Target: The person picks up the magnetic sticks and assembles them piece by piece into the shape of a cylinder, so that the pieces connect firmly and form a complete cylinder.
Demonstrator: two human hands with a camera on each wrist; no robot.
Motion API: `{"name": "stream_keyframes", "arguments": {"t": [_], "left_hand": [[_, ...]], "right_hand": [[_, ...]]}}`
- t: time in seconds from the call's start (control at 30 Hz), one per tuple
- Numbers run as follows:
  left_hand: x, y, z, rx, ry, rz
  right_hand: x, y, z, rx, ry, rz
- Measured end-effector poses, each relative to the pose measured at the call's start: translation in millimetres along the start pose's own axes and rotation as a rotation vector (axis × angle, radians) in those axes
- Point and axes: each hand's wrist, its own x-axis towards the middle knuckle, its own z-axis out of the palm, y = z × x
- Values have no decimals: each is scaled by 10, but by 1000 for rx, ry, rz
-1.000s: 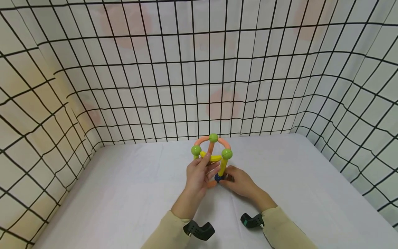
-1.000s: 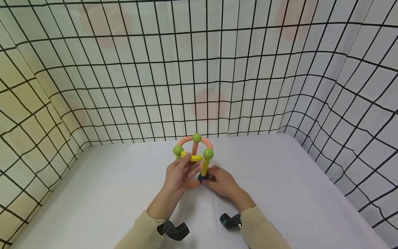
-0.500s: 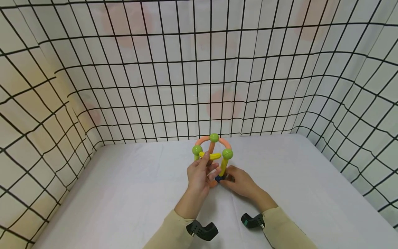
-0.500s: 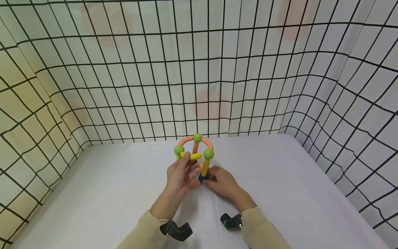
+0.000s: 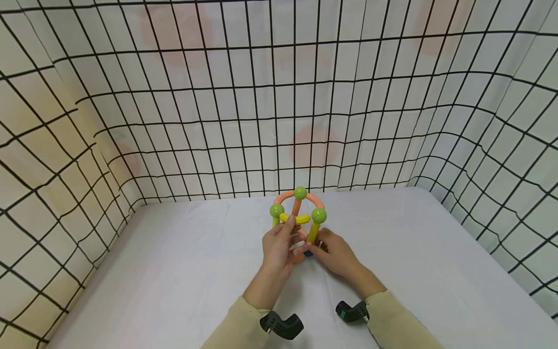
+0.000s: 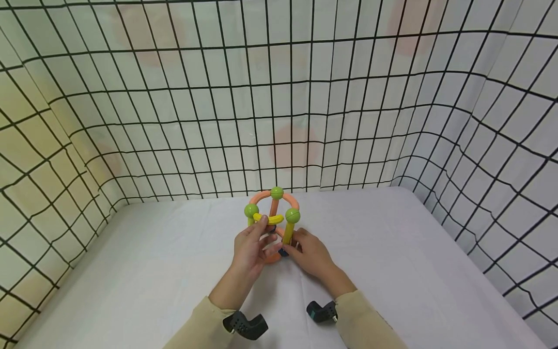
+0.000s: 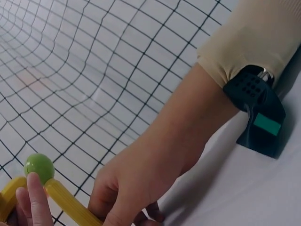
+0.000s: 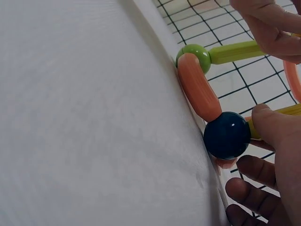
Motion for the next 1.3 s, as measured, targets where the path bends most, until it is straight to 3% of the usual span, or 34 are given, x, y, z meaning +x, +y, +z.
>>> {"name": "stream_keyframes", "arguments": {"t": [0.4,0.8,1.17,1.3], "left_hand": [[16,8,-42,45,-13,25],[36,2,-73,83,-22,41],[47,19,-98,192,-58,61],[73,37,-142,276,-24,85]], "right_hand": [[13,-65,-23,-102,-6,7],[53,-107,-46,-131,-28,36],[77,-60,-39,-142,-45,60],[64,-68,-34,-127,-61,90]]}}
